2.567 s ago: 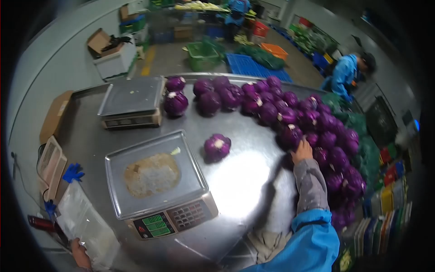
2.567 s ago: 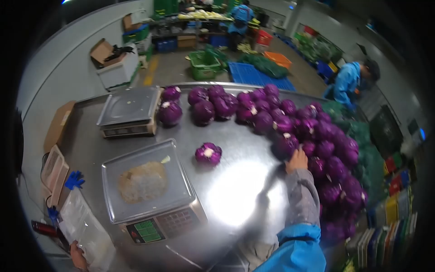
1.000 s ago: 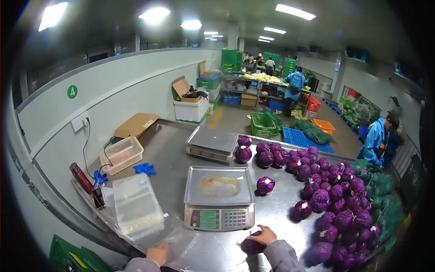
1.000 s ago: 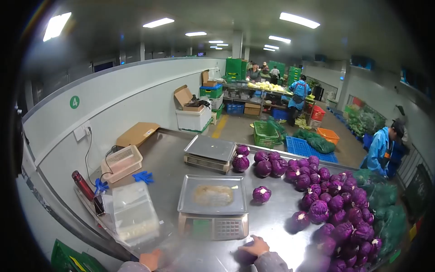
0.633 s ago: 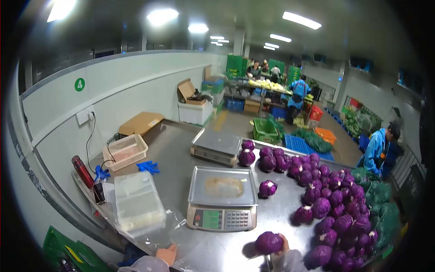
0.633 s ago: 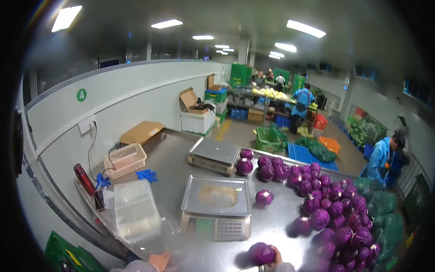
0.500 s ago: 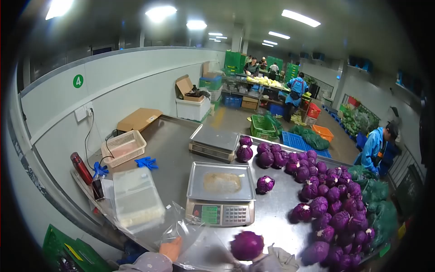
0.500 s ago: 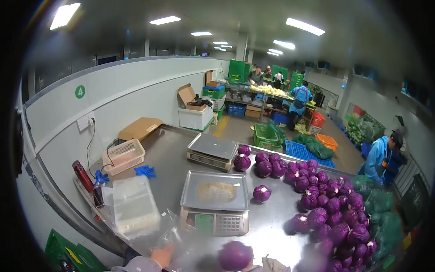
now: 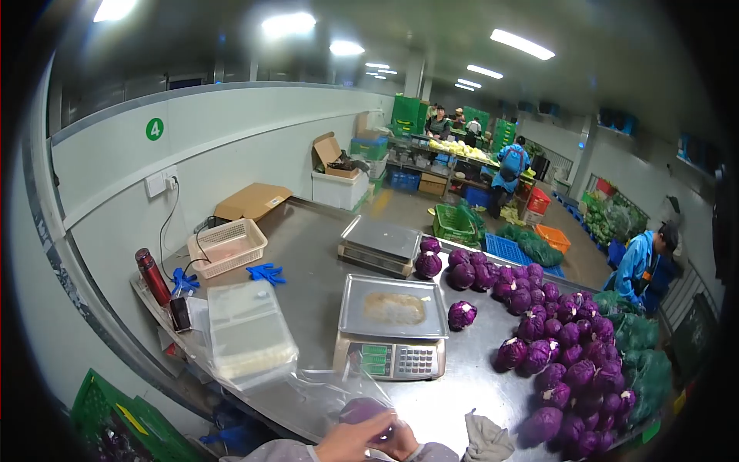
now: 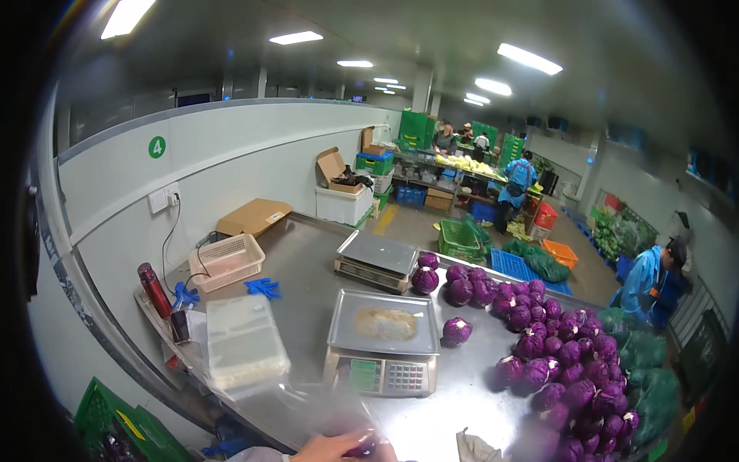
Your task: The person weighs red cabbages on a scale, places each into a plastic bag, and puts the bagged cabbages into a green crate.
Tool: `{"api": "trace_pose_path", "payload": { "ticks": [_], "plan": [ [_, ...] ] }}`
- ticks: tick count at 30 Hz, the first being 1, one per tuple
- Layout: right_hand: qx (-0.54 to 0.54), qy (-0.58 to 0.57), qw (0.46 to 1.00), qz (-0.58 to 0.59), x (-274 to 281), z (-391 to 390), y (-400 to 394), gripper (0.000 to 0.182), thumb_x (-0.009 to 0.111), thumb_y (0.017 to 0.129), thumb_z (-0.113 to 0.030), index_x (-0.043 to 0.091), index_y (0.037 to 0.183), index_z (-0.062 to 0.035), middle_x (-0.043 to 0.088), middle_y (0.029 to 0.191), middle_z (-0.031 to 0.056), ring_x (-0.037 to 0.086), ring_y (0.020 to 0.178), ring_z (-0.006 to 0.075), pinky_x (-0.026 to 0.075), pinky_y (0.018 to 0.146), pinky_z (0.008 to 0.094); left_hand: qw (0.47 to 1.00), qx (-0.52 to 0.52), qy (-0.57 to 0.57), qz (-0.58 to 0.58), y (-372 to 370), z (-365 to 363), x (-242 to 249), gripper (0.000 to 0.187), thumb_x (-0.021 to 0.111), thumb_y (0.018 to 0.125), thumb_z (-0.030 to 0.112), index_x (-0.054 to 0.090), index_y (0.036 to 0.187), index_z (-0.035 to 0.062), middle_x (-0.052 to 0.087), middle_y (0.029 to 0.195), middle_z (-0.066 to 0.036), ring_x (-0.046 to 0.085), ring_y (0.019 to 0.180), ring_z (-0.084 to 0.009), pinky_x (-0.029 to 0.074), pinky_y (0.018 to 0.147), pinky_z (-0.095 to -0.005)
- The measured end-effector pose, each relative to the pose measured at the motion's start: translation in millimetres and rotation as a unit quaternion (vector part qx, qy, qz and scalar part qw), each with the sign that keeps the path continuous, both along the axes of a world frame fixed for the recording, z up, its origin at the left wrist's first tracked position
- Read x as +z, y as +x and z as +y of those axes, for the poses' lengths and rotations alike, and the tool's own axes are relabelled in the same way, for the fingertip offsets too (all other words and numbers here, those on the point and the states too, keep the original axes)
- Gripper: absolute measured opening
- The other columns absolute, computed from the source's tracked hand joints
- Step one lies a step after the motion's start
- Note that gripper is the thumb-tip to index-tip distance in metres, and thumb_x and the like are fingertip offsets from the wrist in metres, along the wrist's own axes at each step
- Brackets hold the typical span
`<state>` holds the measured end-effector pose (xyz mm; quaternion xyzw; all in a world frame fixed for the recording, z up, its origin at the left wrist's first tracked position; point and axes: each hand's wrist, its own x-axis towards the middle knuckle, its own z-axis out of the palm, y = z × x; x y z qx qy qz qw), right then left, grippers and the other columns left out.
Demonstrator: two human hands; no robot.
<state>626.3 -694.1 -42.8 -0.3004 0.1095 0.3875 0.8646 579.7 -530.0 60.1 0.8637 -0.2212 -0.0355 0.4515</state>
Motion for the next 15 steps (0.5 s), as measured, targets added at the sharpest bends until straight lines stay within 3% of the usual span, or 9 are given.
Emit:
{"api": "trace_pose_path", "payload": {
  "ticks": [2,4,5,6,8,10,11,12,15],
  "plan": [
    [0.045,-0.057,0.995,-0.063,12,-11,-12,0.028,0.055,0.087,-0.024,0.060,0.109,-0.0073,0.062,0.103,0.0087,0.058,0.100,0.0242,0.049,0.083,0.0345,0.999,-0.037,0.011,0.016,13,-2,-13,0.061,0.063,0.076,0.017,0.040,0.131,0.0056,0.046,0.129,-0.019,0.051,0.113,-0.0317,0.044,0.090,-0.0347],
    [0.115,-0.269,0.919,-0.265,51,-13,-15,0.027,0.052,0.089,-0.016,0.058,0.113,-0.0044,0.062,0.105,0.0092,0.058,0.102,0.0226,0.047,0.088,0.0333,0.988,-0.056,-0.078,0.125,20,3,-21,0.056,0.061,0.078,0.015,0.042,0.130,0.0059,0.047,0.128,-0.018,0.052,0.114,-0.0284,0.044,0.091,-0.0331],
    [0.102,-0.243,0.880,-0.395,58,-20,-13,0.028,0.052,0.089,-0.009,0.056,0.116,-0.0030,0.064,0.099,0.0105,0.061,0.094,0.0231,0.048,0.086,0.0328,0.988,-0.047,-0.099,0.110,16,7,-15,0.065,0.063,0.077,0.015,0.035,0.135,0.0082,0.049,0.127,-0.017,0.049,0.117,-0.0275,0.043,0.092,-0.0317],
    [0.059,-0.345,0.799,-0.489,75,-21,-14,0.033,0.058,0.086,-0.013,0.055,0.118,-0.0038,0.064,0.102,0.0098,0.059,0.098,0.0214,0.047,0.087,0.0325,0.987,-0.037,-0.107,0.114,6,12,2,0.065,0.063,0.077,0.015,0.035,0.135,0.0082,0.049,0.127,-0.017,0.049,0.117,-0.0275,0.043,0.092,-0.0317],
    [-0.059,-0.509,0.499,-0.699,128,-11,-16,0.069,0.075,0.069,-0.036,0.045,0.122,-0.0060,0.051,0.117,0.0162,0.048,0.110,0.0337,0.041,0.091,0.0439,0.992,-0.025,-0.118,-0.047,-16,32,36,0.073,0.050,0.069,0.001,0.033,0.137,0.0226,0.046,0.132,-0.004,0.062,0.083,-0.0346,0.051,0.071,-0.0402],
    [-0.013,-0.592,0.452,-0.668,142,8,-19,0.082,0.085,0.054,-0.031,0.044,0.121,-0.0045,0.047,0.120,0.0176,0.046,0.109,0.0348,0.040,0.091,0.0422,0.998,0.022,-0.057,-0.031,-41,49,39,0.084,0.049,0.066,0.000,0.024,0.140,0.0288,0.050,0.128,-0.007,0.060,0.090,-0.0360,0.049,0.076,-0.0390],
    [0.042,-0.580,0.488,-0.651,107,-5,-9,0.084,0.083,0.056,-0.036,0.044,0.123,-0.0055,0.041,0.127,0.0178,0.044,0.112,0.0351,0.040,0.092,0.0408,0.997,0.063,-0.026,0.042,-55,56,41,0.085,0.049,0.066,0.000,0.022,0.141,0.0276,0.050,0.127,-0.009,0.059,0.092,-0.0363,0.049,0.076,-0.0395],
    [0.059,-0.624,0.432,-0.648,116,-2,-17,0.074,0.082,0.060,-0.036,0.049,0.118,-0.0028,0.053,0.113,0.0188,0.055,0.098,0.0307,0.047,0.082,0.0361,0.988,0.100,0.005,0.114,-68,61,40,0.085,0.050,0.066,0.000,0.020,0.141,0.0263,0.050,0.126,-0.012,0.058,0.094,-0.0365,0.049,0.077,-0.0401],
    [0.212,-0.536,0.694,-0.431,93,-15,-29,0.032,0.070,0.076,-0.023,0.063,0.091,0.0040,0.064,0.071,0.0125,0.060,0.057,0.0174,0.049,0.055,0.0266,0.940,0.322,-0.034,0.105,-108,65,-25,0.079,0.057,0.073,0.014,0.018,0.141,0.0110,0.057,0.112,-0.020,0.062,0.080,-0.0363,0.049,0.070,-0.0394]
  ]
}}
